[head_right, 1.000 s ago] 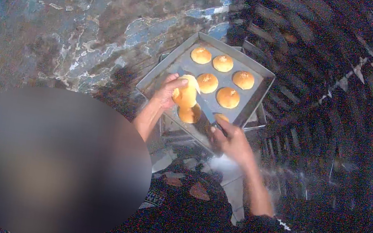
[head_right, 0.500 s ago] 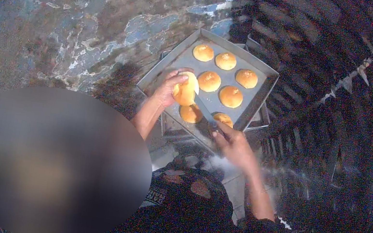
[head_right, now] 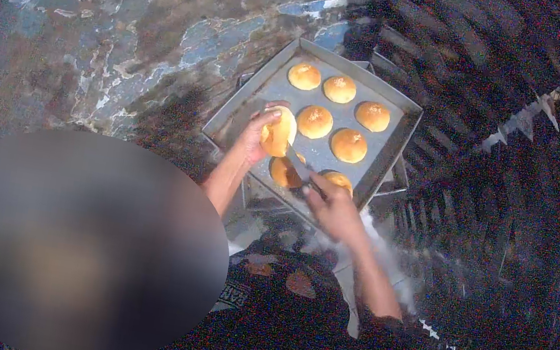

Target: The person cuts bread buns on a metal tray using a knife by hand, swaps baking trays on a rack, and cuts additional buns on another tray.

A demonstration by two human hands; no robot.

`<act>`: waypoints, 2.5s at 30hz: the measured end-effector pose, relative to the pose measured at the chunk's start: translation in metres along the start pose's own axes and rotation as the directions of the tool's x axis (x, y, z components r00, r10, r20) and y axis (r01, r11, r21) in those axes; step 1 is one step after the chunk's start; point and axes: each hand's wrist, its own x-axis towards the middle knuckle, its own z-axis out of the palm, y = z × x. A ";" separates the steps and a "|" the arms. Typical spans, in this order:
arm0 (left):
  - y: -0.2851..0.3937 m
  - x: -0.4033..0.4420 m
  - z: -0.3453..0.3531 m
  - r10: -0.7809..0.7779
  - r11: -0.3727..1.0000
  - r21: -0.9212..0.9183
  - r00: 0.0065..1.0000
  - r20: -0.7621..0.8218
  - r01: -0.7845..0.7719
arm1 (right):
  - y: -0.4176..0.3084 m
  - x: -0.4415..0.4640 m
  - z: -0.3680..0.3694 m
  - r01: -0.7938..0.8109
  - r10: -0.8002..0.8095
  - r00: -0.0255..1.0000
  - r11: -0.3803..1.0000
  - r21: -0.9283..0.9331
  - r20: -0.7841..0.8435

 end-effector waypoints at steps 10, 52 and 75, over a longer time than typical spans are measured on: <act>0.023 0.024 -0.011 0.116 0.993 0.030 0.982 -0.151 -0.113 | -0.017 0.005 0.012 -0.035 0.034 0.999 0.994 -0.102 -0.014; -0.098 0.042 0.098 -0.218 0.256 0.939 0.932 0.289 -0.231 | 0.056 -0.125 -0.053 -0.163 0.415 0.823 0.826 0.540 -0.387; -0.077 0.006 0.112 -0.049 0.999 0.026 0.995 0.090 0.047 | 0.026 -0.103 -0.041 -0.148 0.234 0.863 0.965 0.218 -0.448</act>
